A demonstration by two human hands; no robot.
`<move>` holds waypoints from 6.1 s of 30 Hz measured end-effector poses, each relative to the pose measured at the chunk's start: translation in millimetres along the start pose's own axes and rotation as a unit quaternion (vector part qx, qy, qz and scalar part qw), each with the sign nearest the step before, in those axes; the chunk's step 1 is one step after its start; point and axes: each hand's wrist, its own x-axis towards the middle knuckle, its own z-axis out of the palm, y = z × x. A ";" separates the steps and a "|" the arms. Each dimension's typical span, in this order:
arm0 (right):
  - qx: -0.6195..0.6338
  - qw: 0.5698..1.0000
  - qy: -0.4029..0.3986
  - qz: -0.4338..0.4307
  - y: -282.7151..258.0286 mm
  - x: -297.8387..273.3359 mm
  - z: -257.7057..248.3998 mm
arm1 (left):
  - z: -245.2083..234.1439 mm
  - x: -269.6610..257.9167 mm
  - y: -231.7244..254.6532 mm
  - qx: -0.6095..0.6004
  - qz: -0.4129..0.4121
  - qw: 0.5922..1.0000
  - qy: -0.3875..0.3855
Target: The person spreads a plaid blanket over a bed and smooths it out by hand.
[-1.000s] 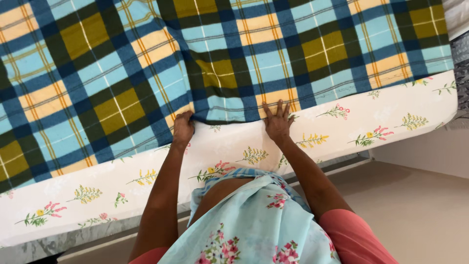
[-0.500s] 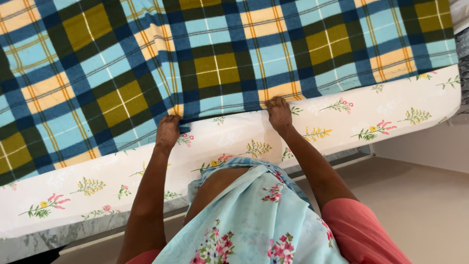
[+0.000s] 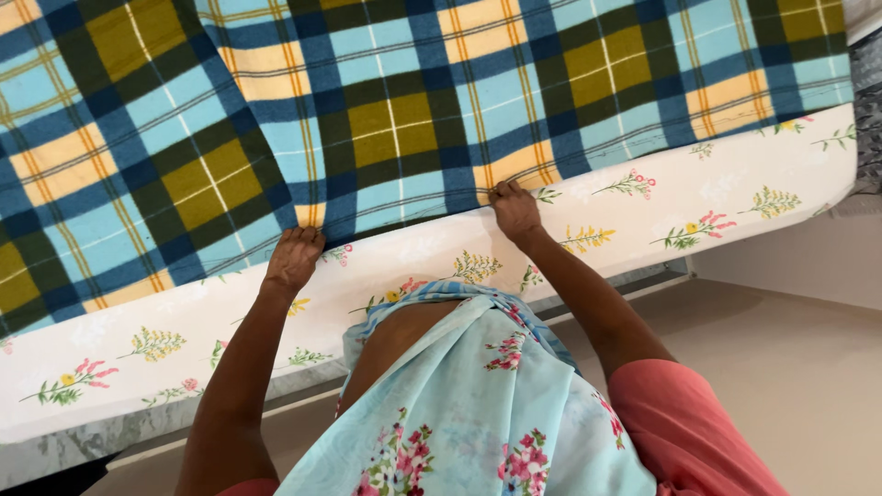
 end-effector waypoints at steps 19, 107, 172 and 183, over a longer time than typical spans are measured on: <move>0.171 0.984 -0.039 0.001 -46.4 109.0 -43.4 | -32.0 146.0 79.1 -0.192 -0.135 0.971 -0.038; 0.105 0.952 0.036 0.286 342.6 -55.8 -10.8 | -34.9 261.2 354.0 -0.151 -0.180 0.947 -0.220; 0.154 0.920 0.124 0.338 718.0 -114.7 -31.9 | -49.3 548.7 617.5 -0.195 -0.088 0.976 -0.034; 0.131 0.989 0.047 -0.044 443.7 -11.8 -16.0 | -58.0 526.6 591.7 -0.211 -0.304 0.929 -0.022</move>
